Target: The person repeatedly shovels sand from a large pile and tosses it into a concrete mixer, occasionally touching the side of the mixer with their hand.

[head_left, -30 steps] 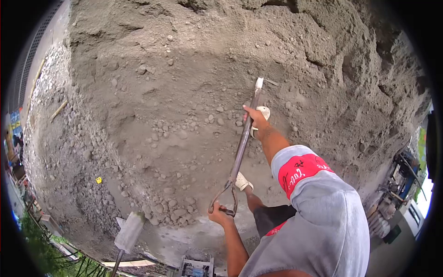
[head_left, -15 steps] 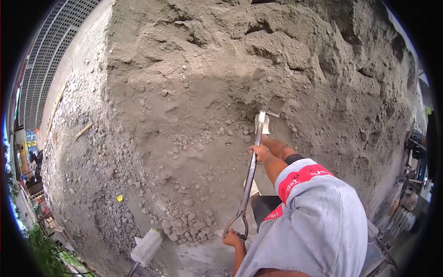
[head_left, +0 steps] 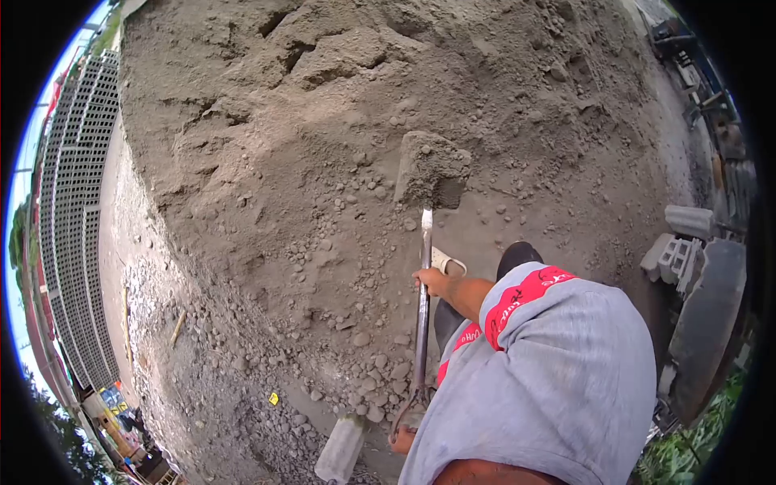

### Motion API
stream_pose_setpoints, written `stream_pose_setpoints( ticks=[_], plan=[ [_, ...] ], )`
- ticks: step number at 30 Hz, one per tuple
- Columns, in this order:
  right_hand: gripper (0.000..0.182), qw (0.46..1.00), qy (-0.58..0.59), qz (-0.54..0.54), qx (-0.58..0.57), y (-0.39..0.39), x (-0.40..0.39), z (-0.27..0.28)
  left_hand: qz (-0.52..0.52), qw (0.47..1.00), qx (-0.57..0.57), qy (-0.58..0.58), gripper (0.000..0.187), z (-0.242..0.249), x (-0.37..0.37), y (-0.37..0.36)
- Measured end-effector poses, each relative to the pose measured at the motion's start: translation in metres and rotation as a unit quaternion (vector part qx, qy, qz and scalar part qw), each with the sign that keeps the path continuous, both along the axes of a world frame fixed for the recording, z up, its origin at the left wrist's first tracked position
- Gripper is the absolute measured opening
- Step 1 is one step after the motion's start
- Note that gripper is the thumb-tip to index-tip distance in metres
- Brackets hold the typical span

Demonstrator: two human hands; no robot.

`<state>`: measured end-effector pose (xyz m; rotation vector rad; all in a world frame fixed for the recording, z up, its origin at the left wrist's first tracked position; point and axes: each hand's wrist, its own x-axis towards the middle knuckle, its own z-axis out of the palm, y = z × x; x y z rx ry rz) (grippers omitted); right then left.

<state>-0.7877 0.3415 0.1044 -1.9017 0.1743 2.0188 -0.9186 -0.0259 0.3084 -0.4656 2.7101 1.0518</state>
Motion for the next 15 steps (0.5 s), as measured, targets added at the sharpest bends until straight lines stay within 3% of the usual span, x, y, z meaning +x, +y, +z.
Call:
stream_pose_setpoints(
  ticks=[2, 3, 4, 5, 6, 7, 8, 9, 10, 11, 12, 13, 14, 15],
  plan=[
    [0.011, 0.999, 0.014, -0.032, -0.004, -0.036, 0.028, 0.005, -0.079, 0.994, -0.032, -0.064, 0.01, 0.012, -0.015, -0.029],
    [0.01, 0.998, -0.016, -0.061, 0.015, -0.052, 0.042, 0.004, -0.421, 0.881, -0.205, 0.072, 0.011, 0.01, -0.03, -0.057],
    [0.01, 0.994, -0.047, -0.093, 0.034, -0.064, 0.057, 0.002, -0.687, 0.61, -0.339, 0.202, 0.013, 0.003, -0.046, -0.084],
    [0.01, 0.995, -0.01, -0.098, -0.023, -0.069, 0.077, 0.009, -0.7, 0.596, -0.332, 0.212, 0.013, -0.018, -0.062, -0.107],
    [0.01, 0.992, -0.011, -0.122, -0.019, -0.084, 0.094, -0.012, -0.541, 0.799, -0.259, 0.037, 0.014, -0.042, -0.071, -0.115],
    [0.01, 0.986, 0.013, -0.164, -0.019, -0.101, 0.114, -0.031, -0.329, 0.918, -0.162, -0.15, 0.015, -0.065, -0.075, -0.123],
    [0.01, 0.978, 0.037, -0.204, -0.012, -0.115, 0.139, -0.049, -0.353, 0.911, -0.154, -0.15, 0.015, -0.062, -0.067, -0.113],
    [0.009, 0.976, -0.002, -0.218, -0.001, -0.115, 0.166, -0.025, -0.584, 0.761, -0.261, -0.106, 0.016, -0.044, -0.053, -0.091],
    [0.008, 0.977, -0.016, -0.214, -0.01, -0.113, 0.205, 0.017, -0.764, 0.545, -0.344, -0.039, 0.016, -0.029, -0.03, -0.057],
    [0.009, 0.964, -0.016, -0.266, 0.005, -0.124, 0.238, -0.009, -0.825, 0.49, -0.271, 0.08, 0.015, -0.052, -0.027, -0.046],
    [0.011, 0.947, -0.015, -0.321, 0.024, -0.133, 0.274, -0.04, -0.845, 0.465, -0.246, 0.096, 0.015, -0.08, -0.002, -0.029],
    [0.015, 0.939, -0.033, -0.337, 0.056, -0.135, 0.319, 0.005, -0.701, 0.704, -0.105, -0.046, 0.015, -0.111, 0.014, -0.022],
    [0.015, 0.921, -0.041, -0.38, 0.072, -0.147, 0.356, 0.027, -0.482, 0.851, 0.041, -0.203, 0.015, -0.131, 0.033, -0.004],
    [0.016, 0.904, -0.084, -0.411, 0.082, -0.146, 0.409, 0.048, -0.527, 0.821, 0.061, -0.212, 0.015, -0.147, 0.069, 0.036]
  ],
)
